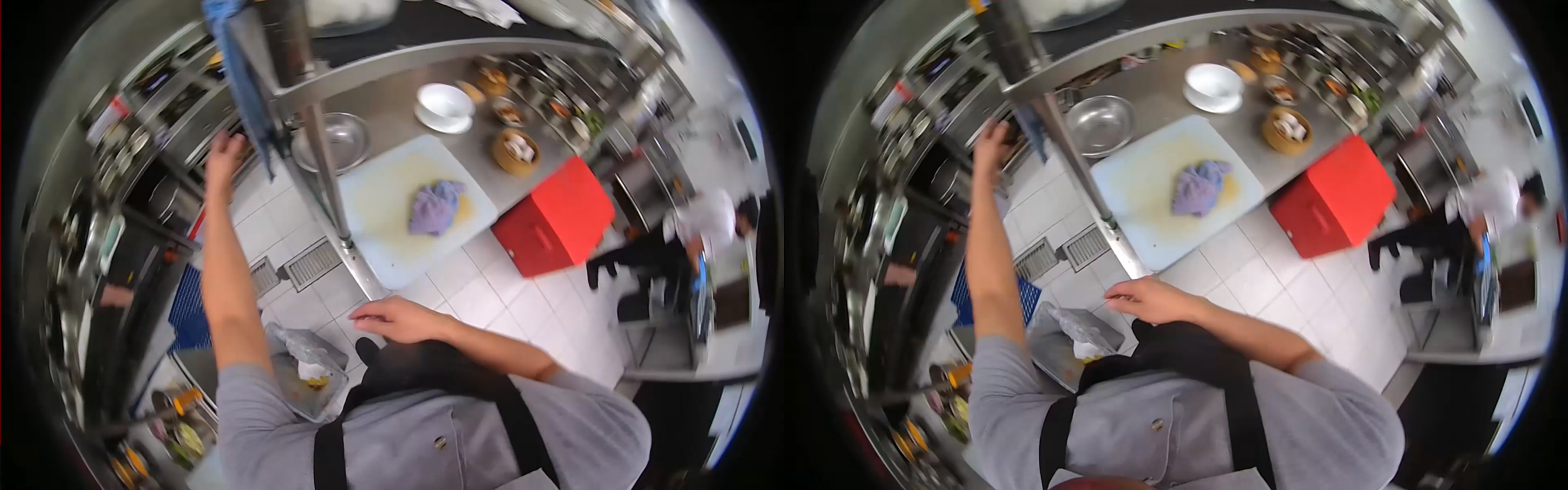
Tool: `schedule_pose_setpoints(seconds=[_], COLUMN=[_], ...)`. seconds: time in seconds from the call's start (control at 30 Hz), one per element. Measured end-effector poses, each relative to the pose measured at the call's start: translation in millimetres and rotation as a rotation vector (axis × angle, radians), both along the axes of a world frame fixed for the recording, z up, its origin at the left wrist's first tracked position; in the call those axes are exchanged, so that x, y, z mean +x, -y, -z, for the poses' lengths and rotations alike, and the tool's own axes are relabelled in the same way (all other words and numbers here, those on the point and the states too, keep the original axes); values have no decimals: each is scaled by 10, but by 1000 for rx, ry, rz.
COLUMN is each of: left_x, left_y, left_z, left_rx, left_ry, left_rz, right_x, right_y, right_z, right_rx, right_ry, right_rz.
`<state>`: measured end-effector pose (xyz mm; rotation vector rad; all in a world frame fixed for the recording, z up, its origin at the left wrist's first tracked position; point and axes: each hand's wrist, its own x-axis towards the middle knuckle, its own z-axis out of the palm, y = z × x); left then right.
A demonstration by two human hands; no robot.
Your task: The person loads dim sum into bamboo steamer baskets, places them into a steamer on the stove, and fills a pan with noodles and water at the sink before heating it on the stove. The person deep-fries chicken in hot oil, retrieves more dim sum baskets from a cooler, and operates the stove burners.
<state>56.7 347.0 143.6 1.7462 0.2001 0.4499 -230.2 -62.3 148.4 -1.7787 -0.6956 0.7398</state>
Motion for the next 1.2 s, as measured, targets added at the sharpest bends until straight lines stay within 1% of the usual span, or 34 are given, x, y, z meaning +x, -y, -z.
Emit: schedule_pose_setpoints(seconds=[0.03,0.1,0.13,0.2,0.23,0.3,0.33,0.37,0.4,0.47,0.5,0.53,0.57,0.63,0.67,0.7,0.73,0.77,0.8,0.83,0.87,0.93,0.97,1.0,1.03,1.1,1.13,1.17,1.2], left_x=[360,456,620,978,1055,1428,1438,1351,1144,1088,1021,973,956,854,997,1105,745,735,720,702,691,845,914,988,1085,1339,1510,1671,1849], left_y=[-59,133,167,98,137,-41,-28,35,149,66,20,-43,-123,-317,-531,-762,-545,-556,-567,-578,-641,-856,-1014,-1160,-1280,-1468,-1507,-1559,-1611], left_z=[-60,-541,-517,-507,-505,-276,-245,-234,-324,-268,-257,-289,-343,-398,-151,81,-321,-143,35,212,173,480,303,138,171,264,292,343,411], left_rx=[35,229,219,142,239,224,254,280,441,492,474,427,384,258,278,298,270,128,-19,-154,-233,4,-59,-124,-126,74,98,95,128], left_ry=[75,66,76,87,79,188,270,357,405,450,451,381,317,180,91,-11,-81,-150,-234,-330,-252,168,104,39,41,136,213,209,287], left_rz=[-23,-46,-34,193,120,90,16,-62,-199,-259,-267,-190,-112,70,209,348,366,489,597,687,659,730,842,956,948,973,1000,1004,1040], right_x=[23,134,213,355,419,560,608,701,793,1052,1178,1336,1541,1894,2152,2431,2761,2904,3110,3403,3444,3502,3613,3718,3853,4206,4375,4543,4709], right_y=[-103,-274,-311,-459,-534,-681,-767,-859,-969,-1221,-1427,-1631,-1823,-2361,-2657,-2920,-3198,-3373,-3469,-3766,-3863,-4191,-4289,-4386,-4470,-4648,-4718,-4771,-4804], right_z=[-76,-243,-341,-448,-419,-387,-427,-473,-508,-547,-527,-503,-513,-481,-247,-1,116,39,210,904,1091,732,627,550,534,637,719,808,898], right_rx=[-7,-67,-79,-50,-40,-8,53,50,78,78,109,144,138,226,334,432,529,394,299,345,139,813,888,856,794,681,637,601,571], right_ry=[2,181,189,199,193,370,383,396,417,454,505,558,570,362,344,248,164,45,-23,398,553,106,-75,-235,-341,-437,-468,-495,-515], right_rz=[59,-171,-159,-166,-148,-82,-19,-14,5,11,93,175,169,508,647,771,873,936,946,1172,1243,1279,1265,1234,1207,1155,1143,1139,1139])
